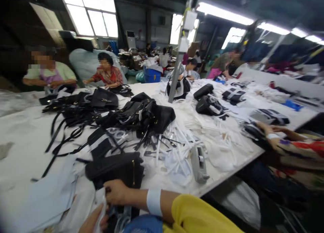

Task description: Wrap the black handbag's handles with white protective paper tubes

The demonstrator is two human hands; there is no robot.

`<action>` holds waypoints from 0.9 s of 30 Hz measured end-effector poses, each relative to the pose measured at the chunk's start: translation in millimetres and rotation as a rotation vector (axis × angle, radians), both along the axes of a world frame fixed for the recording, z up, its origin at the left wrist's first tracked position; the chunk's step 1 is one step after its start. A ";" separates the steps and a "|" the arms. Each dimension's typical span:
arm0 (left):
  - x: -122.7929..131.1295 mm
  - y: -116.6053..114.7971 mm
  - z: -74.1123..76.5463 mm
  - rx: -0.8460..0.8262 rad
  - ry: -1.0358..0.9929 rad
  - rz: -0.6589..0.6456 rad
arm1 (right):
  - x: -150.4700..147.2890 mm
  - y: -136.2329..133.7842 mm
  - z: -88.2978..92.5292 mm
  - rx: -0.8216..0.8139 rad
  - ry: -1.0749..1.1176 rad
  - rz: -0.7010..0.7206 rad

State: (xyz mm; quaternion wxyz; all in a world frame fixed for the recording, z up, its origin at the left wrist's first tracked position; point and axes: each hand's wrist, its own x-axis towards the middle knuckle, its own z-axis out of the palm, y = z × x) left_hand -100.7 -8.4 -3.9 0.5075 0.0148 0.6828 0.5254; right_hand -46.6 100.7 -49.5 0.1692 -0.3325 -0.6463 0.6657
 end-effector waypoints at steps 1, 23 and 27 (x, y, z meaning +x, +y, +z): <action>2.3 2.3 5.3 0.062 -0.104 -0.061 | 7.7 2.6 12.0 -0.020 0.006 -0.029; 17.9 6.7 10.8 0.184 0.344 -0.135 | 10.0 -0.5 56.6 -0.405 -0.005 -0.026; 12.3 9.6 14.2 0.268 0.134 -0.060 | 31.3 -1.4 54.7 -0.402 0.058 -0.013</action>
